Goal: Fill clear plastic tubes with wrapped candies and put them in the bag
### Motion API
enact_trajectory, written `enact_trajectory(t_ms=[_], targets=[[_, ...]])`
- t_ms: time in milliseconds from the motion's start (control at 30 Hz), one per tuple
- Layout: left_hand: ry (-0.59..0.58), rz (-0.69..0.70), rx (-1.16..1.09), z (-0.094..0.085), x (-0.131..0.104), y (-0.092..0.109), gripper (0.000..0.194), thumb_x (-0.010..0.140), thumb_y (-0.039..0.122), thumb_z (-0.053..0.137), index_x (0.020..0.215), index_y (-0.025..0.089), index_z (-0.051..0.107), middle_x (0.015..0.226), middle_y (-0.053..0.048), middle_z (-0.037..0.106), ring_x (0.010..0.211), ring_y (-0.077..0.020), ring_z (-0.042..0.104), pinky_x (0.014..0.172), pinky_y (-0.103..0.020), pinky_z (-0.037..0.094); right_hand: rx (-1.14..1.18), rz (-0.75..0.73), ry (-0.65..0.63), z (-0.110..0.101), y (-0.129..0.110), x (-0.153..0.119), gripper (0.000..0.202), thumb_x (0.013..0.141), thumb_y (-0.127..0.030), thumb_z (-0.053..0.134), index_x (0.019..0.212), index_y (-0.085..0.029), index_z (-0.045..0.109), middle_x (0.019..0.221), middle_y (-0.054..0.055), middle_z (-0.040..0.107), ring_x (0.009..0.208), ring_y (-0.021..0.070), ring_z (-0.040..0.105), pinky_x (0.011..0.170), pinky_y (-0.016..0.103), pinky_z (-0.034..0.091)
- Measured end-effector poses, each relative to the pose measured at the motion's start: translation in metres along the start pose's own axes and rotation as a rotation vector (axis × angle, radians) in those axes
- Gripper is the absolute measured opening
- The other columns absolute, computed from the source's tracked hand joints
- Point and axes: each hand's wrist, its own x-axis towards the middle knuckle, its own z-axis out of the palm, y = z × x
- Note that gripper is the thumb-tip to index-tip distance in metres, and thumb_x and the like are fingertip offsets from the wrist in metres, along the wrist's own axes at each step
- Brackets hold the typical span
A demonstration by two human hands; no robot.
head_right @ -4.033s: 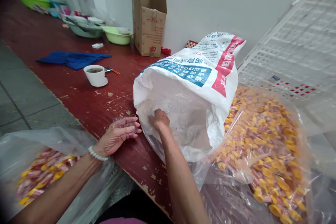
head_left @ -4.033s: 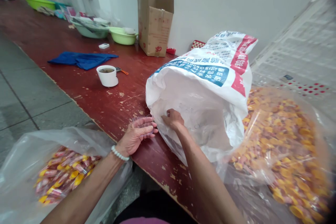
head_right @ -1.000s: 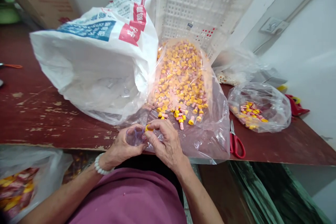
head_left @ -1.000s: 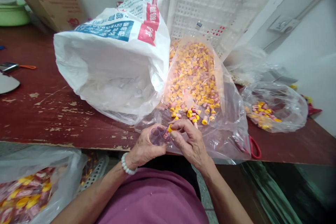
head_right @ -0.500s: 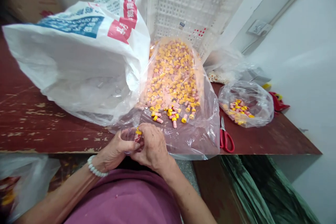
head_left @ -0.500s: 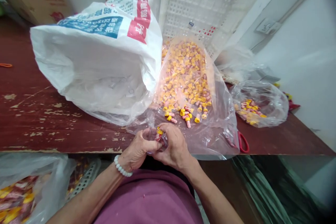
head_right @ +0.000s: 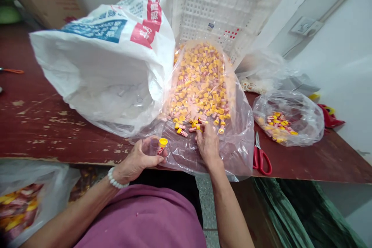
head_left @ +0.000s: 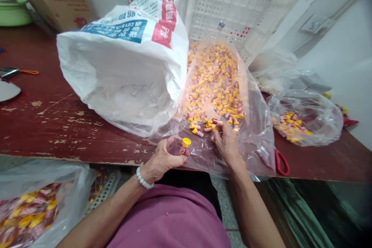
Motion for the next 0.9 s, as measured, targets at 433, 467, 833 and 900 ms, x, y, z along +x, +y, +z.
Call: enact_trajectory(t_ms=[433,467,833,900], targets=[[0.121,0.011,0.075,0.005,0.012,-0.009,0.035,0.055,0.013,0.069,0.087,0.013,0.054,0.074,-0.001,0.062,0.065,-0.0120,0.055,0.061,-0.024,0.044,-0.015,-0.227,-0.034,0.016,-0.027,-0.008,0.021,0.084,-0.026,0.052,0.102,-0.018,0.061,0.103,0.010,0.060,0.098,0.0237,0.050,0.089,0.041,0.039],[0.124,0.010,0.072,0.005,0.012,-0.009,0.036,0.056,0.013,0.069,0.088,0.013,0.054,0.074,-0.001,0.062,0.065,-0.0120,0.056,0.061,-0.024,0.044,-0.069,-0.230,-0.059,0.018,-0.030,-0.007,0.024,0.084,-0.024,0.051,0.106,-0.018,0.060,0.106,0.011,0.060,0.100,0.0248,0.049,0.090,0.042,0.038],[0.113,0.074,0.137,0.001,0.011,-0.009,0.029,0.058,0.014,0.068,0.084,0.013,0.056,0.075,-0.001,0.061,0.067,-0.0121,0.055,0.063,-0.023,0.042,0.144,-0.074,-0.055,0.017,-0.046,0.006,0.021,0.087,-0.031,0.047,0.098,-0.017,0.058,0.092,0.007,0.065,0.082,0.0177,0.060,0.075,0.032,0.047],[0.108,0.111,0.182,0.001,0.012,-0.012,0.029,0.059,0.013,0.067,0.085,0.013,0.056,0.078,-0.001,0.061,0.070,-0.0124,0.055,0.065,-0.023,0.043,0.403,0.004,-0.056,0.002,-0.059,-0.005,0.026,0.086,-0.037,0.050,0.103,-0.017,0.055,0.092,0.005,0.065,0.077,0.0157,0.061,0.069,0.030,0.049]])
